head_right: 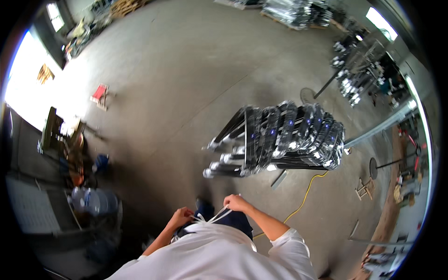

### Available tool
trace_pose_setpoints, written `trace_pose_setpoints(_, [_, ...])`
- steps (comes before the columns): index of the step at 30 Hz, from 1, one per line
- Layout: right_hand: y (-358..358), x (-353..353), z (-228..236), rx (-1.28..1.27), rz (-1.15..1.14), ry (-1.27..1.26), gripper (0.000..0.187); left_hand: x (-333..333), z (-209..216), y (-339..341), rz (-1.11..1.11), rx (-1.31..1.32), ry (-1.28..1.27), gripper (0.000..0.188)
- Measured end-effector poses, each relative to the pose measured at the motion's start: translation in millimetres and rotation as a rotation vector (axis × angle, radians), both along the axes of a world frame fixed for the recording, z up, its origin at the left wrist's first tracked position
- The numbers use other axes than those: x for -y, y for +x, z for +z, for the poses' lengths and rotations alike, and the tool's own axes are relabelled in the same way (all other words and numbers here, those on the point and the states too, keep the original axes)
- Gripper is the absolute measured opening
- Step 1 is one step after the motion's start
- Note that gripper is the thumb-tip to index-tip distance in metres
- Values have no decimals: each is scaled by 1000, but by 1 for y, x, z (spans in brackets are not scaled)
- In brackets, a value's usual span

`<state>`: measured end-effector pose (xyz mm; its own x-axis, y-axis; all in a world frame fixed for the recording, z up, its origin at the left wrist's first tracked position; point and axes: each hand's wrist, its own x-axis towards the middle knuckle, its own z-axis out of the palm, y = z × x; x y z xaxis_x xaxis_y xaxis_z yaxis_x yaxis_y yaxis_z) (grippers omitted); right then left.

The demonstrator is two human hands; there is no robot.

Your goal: The person wraps black metal furniture frames with plastic wrap using a handheld roll. They move between stacks of frames, tear off wrap, and secure the frames before placing them on a pallet. The person also retrieves a new roll of wrap from a shelf and continues wrapping additional frames.

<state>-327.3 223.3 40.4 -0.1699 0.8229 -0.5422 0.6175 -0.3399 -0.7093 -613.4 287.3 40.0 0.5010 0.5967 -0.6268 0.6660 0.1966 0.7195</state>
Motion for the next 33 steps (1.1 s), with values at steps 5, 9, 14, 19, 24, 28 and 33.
trace_pose_setpoints(5, [-11,-12,43,-1371,-834,-332,19,-52,21,20,-78,109,-8,34])
trace_pose_setpoints(9, [8,-26,48,-818,-550,-246,28,-81,52,69,-309,209,68,28])
trace_pose_setpoints(14, [66,-47,81,-353,-327,353,32,-117,59,137,-475,170,234,25])
trace_pose_setpoints(19, [112,-68,70,173,-668,703,39,-157,44,246,-535,286,319,28])
trace_pose_setpoints(24, [93,-96,3,311,-845,711,68,-176,19,350,-49,215,36,72])
trace_pose_setpoints(28, [80,-97,15,475,-794,698,67,-173,57,372,-135,-46,102,73])
trace_pose_setpoints(33, [98,-70,72,-85,-815,363,37,-219,-6,306,-506,158,-69,27])
